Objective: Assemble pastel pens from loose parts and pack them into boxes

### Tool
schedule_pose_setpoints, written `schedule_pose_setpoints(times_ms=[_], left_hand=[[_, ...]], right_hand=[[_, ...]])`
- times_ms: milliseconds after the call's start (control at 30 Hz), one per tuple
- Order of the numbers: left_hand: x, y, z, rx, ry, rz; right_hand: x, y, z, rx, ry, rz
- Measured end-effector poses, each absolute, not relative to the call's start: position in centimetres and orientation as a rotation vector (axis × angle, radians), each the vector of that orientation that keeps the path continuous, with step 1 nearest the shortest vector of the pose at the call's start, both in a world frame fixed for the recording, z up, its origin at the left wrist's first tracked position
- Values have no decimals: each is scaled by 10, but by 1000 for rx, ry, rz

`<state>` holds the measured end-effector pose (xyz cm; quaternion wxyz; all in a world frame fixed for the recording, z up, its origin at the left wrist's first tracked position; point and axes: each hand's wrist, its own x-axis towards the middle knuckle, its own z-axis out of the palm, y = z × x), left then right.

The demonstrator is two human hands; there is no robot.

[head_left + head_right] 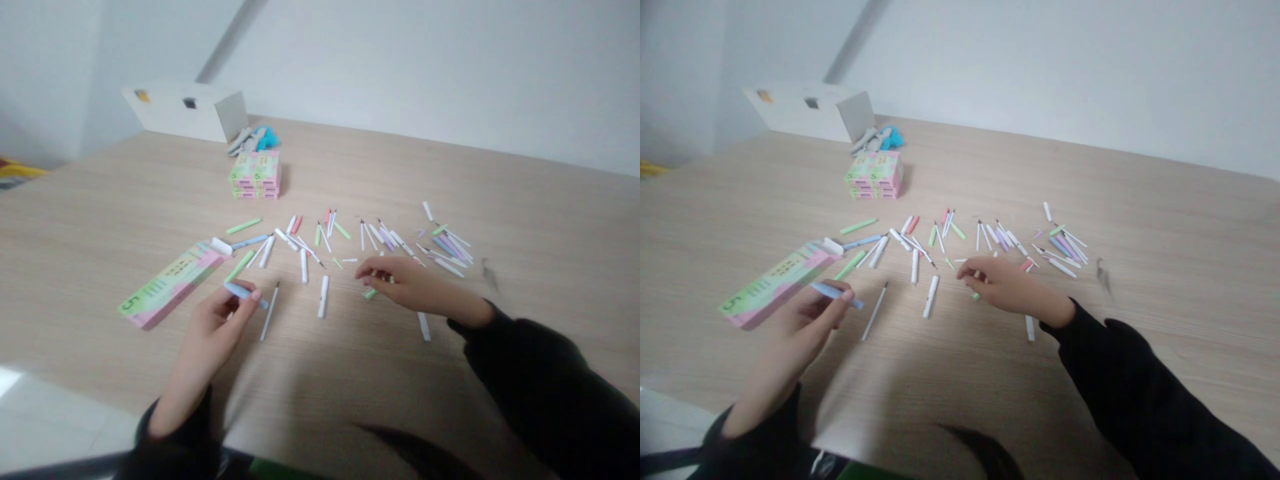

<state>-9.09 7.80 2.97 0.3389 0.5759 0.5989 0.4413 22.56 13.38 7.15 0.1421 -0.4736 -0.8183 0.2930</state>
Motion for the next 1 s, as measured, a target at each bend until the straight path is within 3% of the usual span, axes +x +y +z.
schedule_pose_setpoints(times_ms=[167, 333, 500, 667, 800, 1000], left_hand=[[-96, 79, 34, 1540, 1657, 1187], [-96, 79, 33, 1494, 1662, 1195], [-98, 82, 26, 1498, 1658, 1210], [-97, 85, 22, 1487, 1600, 1273], [-91, 84, 23, 1371, 1545, 1336], [-59, 89, 28, 1092, 997, 1308]], right_hand=[[121, 218, 73, -1013, -2632, 593], [38, 282, 49, -1005, -2738, 427], [9, 294, 29, -1108, -2837, 438], [25, 286, 52, -1093, -2760, 365], [74, 246, 92, -1023, -2441, 592], [159, 133, 109, -965, -1888, 1181]])
